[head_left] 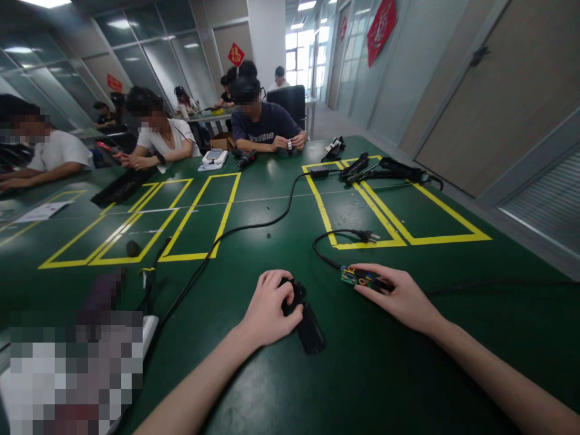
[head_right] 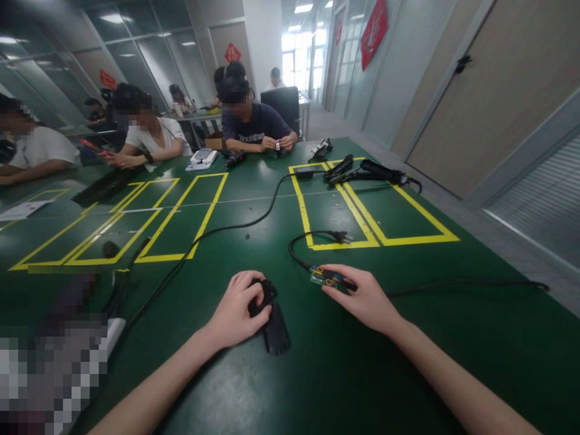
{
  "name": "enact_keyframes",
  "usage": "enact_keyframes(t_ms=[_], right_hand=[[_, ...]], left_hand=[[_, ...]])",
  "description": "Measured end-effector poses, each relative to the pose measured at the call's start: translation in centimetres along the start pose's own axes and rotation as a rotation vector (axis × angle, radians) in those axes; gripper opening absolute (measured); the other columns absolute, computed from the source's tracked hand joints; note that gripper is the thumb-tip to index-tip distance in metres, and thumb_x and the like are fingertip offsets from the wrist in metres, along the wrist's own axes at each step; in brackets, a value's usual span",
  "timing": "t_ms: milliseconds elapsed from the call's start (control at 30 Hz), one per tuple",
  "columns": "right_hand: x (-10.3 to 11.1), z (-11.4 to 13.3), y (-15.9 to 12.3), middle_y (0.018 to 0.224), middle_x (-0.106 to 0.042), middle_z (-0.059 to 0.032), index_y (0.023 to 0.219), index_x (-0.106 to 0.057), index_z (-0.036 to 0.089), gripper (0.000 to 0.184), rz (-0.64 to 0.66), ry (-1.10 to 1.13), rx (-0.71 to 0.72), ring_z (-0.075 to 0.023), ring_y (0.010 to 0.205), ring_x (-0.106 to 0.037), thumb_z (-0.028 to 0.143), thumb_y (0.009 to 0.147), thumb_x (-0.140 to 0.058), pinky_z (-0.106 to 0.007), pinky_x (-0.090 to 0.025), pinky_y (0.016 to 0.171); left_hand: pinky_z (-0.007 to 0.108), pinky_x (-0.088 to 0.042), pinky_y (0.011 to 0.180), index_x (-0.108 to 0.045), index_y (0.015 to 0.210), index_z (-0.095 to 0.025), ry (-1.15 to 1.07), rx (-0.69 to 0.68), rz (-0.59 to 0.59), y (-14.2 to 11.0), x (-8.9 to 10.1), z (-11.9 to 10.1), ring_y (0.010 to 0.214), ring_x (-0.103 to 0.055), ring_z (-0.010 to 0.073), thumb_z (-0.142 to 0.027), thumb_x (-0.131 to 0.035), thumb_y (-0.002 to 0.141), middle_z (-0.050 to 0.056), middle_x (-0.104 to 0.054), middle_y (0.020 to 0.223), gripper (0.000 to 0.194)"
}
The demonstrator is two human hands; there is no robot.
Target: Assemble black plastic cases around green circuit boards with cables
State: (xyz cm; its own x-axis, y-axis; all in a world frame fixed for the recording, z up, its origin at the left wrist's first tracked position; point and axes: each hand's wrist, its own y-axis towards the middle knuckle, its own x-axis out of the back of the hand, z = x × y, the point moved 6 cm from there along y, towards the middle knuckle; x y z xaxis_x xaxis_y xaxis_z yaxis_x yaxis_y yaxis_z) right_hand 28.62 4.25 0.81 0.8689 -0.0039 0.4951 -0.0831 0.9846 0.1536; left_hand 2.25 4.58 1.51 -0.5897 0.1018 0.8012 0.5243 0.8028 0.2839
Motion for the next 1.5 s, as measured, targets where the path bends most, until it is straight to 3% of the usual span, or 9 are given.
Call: enact_keyframes(t_ms=[100, 333, 567, 700, 867, 967, 1133, 1233, 1500], right_hand=[[0.0, 0.0, 0.0, 0.117, -0.08, -0.011, 0.118, -0.078, 0.022, 0.05, 0.018, 0.011, 0.004, -0.033, 0.102, -0.078, 0.058, 0.083, -0.074, -0.045, -0.067, 0.086], [0.0, -0.4, 0.0, 0.118, -0.079, -0.0108, 0.117, -0.078, 0.023, 0.048, 0.007, -0.041, 0.015, -0.0332, 0.103, -0.077, 0.056, 0.083, -0.074, -0.045, -0.067, 0.084], [-0.9, 0.8, -0.4, 0.121, -0.079, -0.0093, 0.123, -0.077, 0.024, 0.044, 0.054, -0.016, 0.065, -0.0317, 0.105, -0.077, 0.05, 0.087, -0.072, -0.044, -0.066, 0.088], [-2.7, 2.4, -0.8, 0.121, -0.079, -0.009, 0.124, -0.076, 0.023, 0.039, 0.125, -0.03, 0.198, -0.0297, 0.108, -0.076, 0.041, 0.09, -0.069, -0.043, -0.063, 0.096], [-4.3, 4.0, 0.4, 0.123, -0.078, -0.0092, 0.128, -0.073, 0.023, 0.037, 0.157, -0.027, 0.261, -0.0276, 0.11, -0.076, 0.035, 0.093, -0.066, -0.041, -0.06, 0.099], [-5.2, 5.7, 1.7, 0.126, -0.077, -0.0094, 0.13, -0.072, 0.022, 0.037, 0.181, -0.04, 0.339, -0.0266, 0.111, -0.075, 0.033, 0.095, -0.065, -0.04, -0.059, 0.1], [-7.0, 7.8, 2.9, 0.122, -0.078, -0.0092, 0.131, -0.07, 0.021, 0.034, 0.265, -0.094, 0.488, -0.0242, 0.108, -0.075, 0.03, 0.099, -0.062, -0.035, -0.059, 0.096], [-7.5, 7.9, 3.1, 0.122, -0.077, -0.0092, 0.13, -0.069, 0.02, 0.032, 0.266, -0.134, 0.553, -0.0234, 0.109, -0.075, 0.027, 0.099, -0.063, -0.035, -0.058, 0.096], [-4.8, 4.8, 3.0, 0.099, -0.077, -0.0067, 0.119, -0.071, 0.02, 0.023, 0.137, -0.324, 0.552, -0.0185, 0.079, -0.073, 0.029, 0.099, -0.065, -0.028, -0.057, 0.065]], left_hand=[[0.052, -0.044, 0.109, -0.056, 0.088, -0.022, -0.017, 0.005, -0.001, 0.0, 0.0, 0.0, 0.12, -0.059, 0.0298, -0.014, -0.061, 0.076, 0.01, -0.066, 0.119, 0.015], [0.06, -0.031, 0.12, -0.064, 0.125, -0.024, -0.026, -0.048, 0.075, -0.1, -0.5, 0.1, 0.135, -0.053, 0.0332, -0.008, -0.054, 0.062, 0.013, -0.058, 0.145, 0.066], [0.066, -0.021, 0.125, -0.062, 0.135, -0.024, 0.026, -0.095, 0.181, 0.0, -0.8, -0.3, 0.141, -0.048, 0.0381, -0.029, -0.071, 0.074, 0.016, -0.053, 0.152, 0.062], [0.064, -0.029, 0.122, -0.062, 0.134, -0.024, 0.002, -0.121, 0.155, -0.1, -0.5, -0.7, 0.138, -0.049, 0.0371, -0.032, -0.074, 0.079, 0.015, -0.054, 0.148, 0.057], [0.048, -0.05, 0.099, -0.059, 0.113, -0.021, -0.086, -0.03, -0.158, -0.1, 1.8, 0.2, 0.112, -0.058, 0.0294, -0.025, -0.068, 0.082, 0.011, -0.062, 0.115, 0.032], [0.047, -0.049, 0.1, -0.057, 0.118, -0.021, -0.043, -0.092, -0.235, -0.1, 2.7, 0.2, 0.116, -0.057, 0.0293, -0.024, -0.065, 0.085, 0.012, -0.061, 0.12, 0.033], [0.05, -0.044, 0.109, -0.056, 0.125, -0.021, 0.031, -0.202, -0.202, 0.4, 3.1, 0.0, 0.118, -0.06, 0.0291, -0.026, -0.061, 0.093, 0.011, -0.066, 0.121, 0.033], [0.041, -0.053, 0.091, -0.06, 0.105, -0.019, 0.059, -0.199, -0.158, 0.7, 3.1, 0.5, 0.092, -0.064, 0.0234, -0.028, -0.056, 0.098, 0.007, -0.067, 0.096, 0.011], [0.023, -0.049, 0.065, -0.065, 0.105, -0.02, 0.149, -0.191, -0.002, 1.0, 3.8, 2.0, 0.067, -0.063, 0.0135, -0.03, -0.05, 0.106, 0.001, -0.068, 0.085, 0.018]])
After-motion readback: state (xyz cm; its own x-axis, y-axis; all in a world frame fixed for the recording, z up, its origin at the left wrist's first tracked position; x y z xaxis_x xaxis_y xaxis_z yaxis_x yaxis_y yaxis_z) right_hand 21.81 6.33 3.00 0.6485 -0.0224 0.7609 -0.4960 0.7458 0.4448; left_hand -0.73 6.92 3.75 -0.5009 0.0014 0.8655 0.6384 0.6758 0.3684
